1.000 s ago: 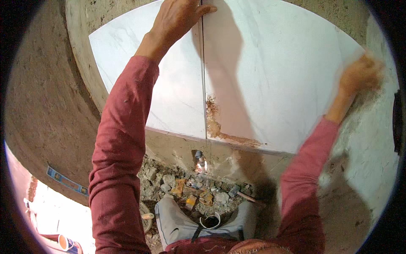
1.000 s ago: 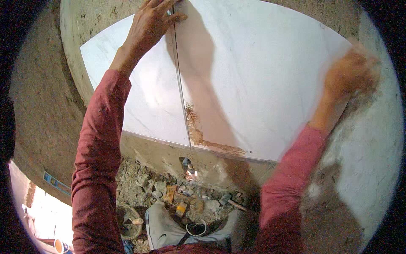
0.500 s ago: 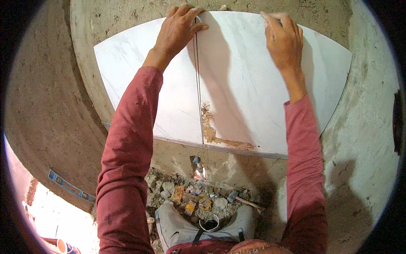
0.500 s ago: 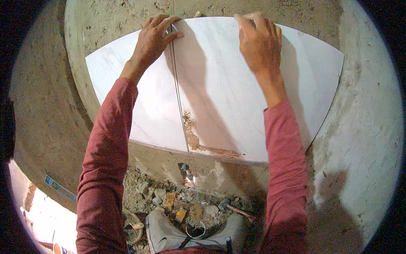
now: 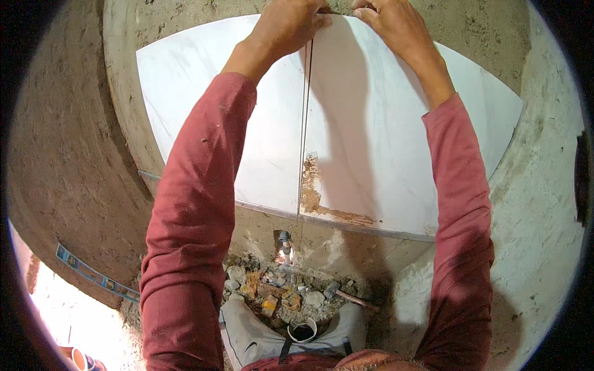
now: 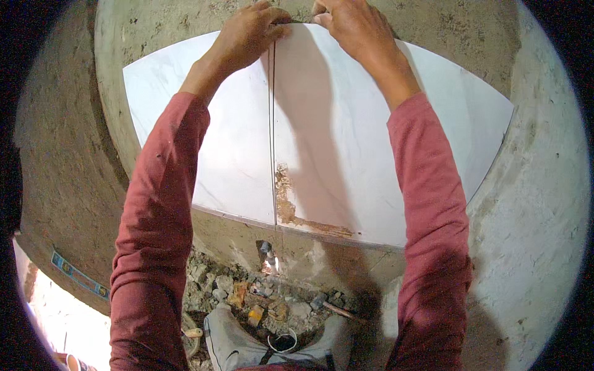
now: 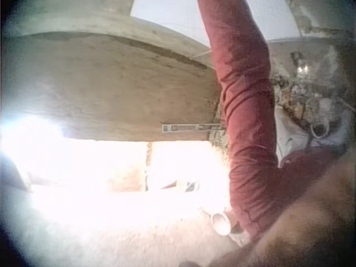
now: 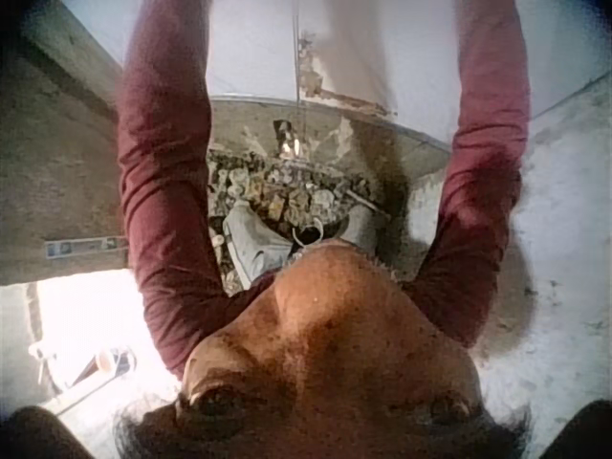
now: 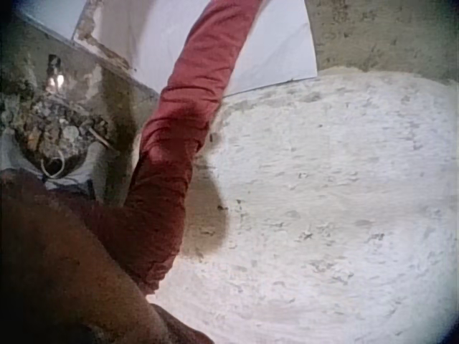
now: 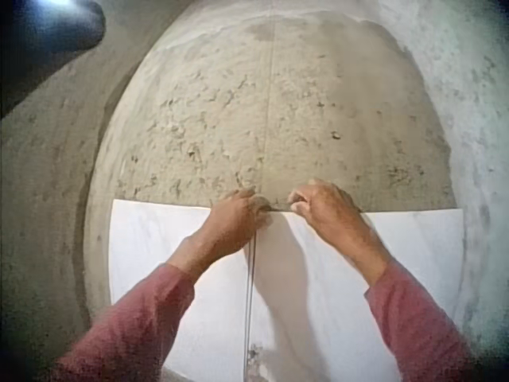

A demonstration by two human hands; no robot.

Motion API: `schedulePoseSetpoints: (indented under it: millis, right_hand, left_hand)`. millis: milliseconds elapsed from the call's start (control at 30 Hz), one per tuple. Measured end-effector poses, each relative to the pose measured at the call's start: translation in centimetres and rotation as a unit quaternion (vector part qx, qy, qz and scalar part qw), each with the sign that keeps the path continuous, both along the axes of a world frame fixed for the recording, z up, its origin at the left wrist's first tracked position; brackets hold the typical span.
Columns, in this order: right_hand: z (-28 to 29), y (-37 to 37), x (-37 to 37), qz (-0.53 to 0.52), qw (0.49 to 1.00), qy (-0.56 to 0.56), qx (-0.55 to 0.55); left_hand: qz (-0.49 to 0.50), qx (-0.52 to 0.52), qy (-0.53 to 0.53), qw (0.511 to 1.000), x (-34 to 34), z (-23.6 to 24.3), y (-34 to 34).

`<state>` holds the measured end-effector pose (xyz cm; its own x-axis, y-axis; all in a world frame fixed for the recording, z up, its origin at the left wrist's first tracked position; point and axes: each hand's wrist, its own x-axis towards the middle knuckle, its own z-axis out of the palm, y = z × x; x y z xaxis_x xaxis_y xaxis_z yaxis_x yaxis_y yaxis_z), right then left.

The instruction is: The person places a tile covered in mortar against a wall and hammers it into position using a mallet.

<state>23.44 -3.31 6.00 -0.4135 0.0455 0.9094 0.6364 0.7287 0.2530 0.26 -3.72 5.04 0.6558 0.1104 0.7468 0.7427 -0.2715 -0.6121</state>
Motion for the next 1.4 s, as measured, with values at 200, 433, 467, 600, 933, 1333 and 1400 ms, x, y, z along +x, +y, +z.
schedulePoseSetpoints:
  millis: [200, 433, 467, 600, 933, 1333, 1400]
  right_hand:
    - [-0.8, -0.3, -1.7, -0.042, 0.997, 0.057, 0.000]
    - [-0.8, 0.2, -1.9, -0.062, 0.997, 0.044, 0.025]
    - [-0.8, 0.2, -1.6, -0.049, 0.998, 0.029, 0.026]
    - [0.3, 1.3, -0.6, -0.024, 0.999, 0.003, 0.023]
    - [-2.2, -1.7, 4.2, 0.131, 0.979, 0.087, -0.132]
    - [-11.4, 2.1, 11.5, 0.126, 0.973, 0.083, -0.177]
    - [-12.9, 3.1, 11.6, 0.115, 0.967, 0.090, -0.207]
  left_hand:
    - [-0.074, -0.045, -0.169, 0.982, 0.1, -0.9, -1.0]
    - [-0.052, -0.127, -0.178, 0.974, 0.7, 0.0, -2.0]
    - [-0.042, -0.137, -0.184, 0.973, 0.8, 0.0, -2.2]
    - [-0.035, -0.150, -0.173, 0.973, 1.1, 0.0, -2.4]
    - [0.045, -0.115, 0.020, 0.992, 0.1, 3.0, -0.9]
    - [0.162, 0.100, 0.002, 0.982, 0.9, -8.8, 1.7]
    - [0.123, 0.072, -0.064, 0.988, 1.1, -9.5, 3.1]
